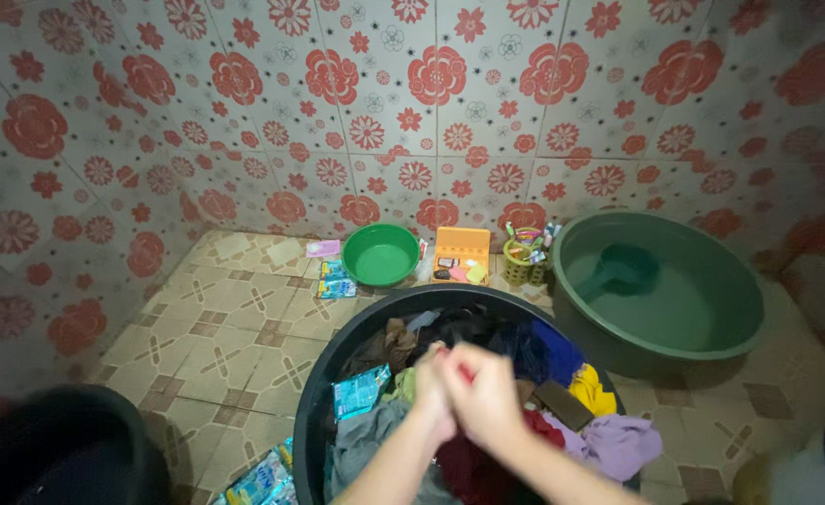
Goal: The person cuts open a laundry detergent packet with scissors, hangs it on a wall rack, and then washes red and white clothing items by hand in a large basin.
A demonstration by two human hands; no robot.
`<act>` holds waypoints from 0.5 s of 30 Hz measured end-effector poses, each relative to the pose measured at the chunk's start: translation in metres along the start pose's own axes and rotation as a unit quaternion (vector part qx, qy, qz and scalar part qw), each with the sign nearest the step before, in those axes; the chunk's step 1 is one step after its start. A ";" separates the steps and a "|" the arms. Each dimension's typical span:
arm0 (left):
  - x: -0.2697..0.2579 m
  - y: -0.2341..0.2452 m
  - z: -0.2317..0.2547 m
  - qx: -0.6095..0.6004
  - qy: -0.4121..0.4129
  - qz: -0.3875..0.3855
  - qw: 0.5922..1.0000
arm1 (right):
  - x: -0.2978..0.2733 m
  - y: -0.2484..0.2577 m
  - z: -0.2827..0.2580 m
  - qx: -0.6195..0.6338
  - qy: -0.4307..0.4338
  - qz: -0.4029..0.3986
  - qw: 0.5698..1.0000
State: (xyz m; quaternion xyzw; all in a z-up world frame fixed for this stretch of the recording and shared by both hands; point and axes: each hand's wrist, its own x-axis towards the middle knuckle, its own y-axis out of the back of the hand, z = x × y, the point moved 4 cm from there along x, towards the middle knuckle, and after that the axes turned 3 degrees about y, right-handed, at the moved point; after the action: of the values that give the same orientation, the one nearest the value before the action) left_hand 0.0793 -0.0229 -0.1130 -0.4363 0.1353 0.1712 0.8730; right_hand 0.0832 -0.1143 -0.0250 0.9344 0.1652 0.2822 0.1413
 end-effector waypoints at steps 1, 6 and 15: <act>0.003 -0.002 0.002 -0.108 0.010 -0.052 0.993 | 0.002 0.002 0.003 -0.004 -0.007 -0.002 1.000; -0.019 -0.029 -0.031 0.195 0.011 0.080 0.977 | 0.046 0.045 0.044 -0.076 -0.145 0.034 0.986; -0.004 -0.004 -0.019 0.083 0.031 0.066 0.994 | 0.014 0.015 0.024 -0.038 -0.044 0.016 0.998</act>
State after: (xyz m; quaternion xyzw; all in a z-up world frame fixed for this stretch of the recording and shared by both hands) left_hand 0.0756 -0.0413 -0.1199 -0.3578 0.2046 0.2034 0.8881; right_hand 0.1114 -0.1269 -0.0322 0.9423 0.1328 0.2493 0.1794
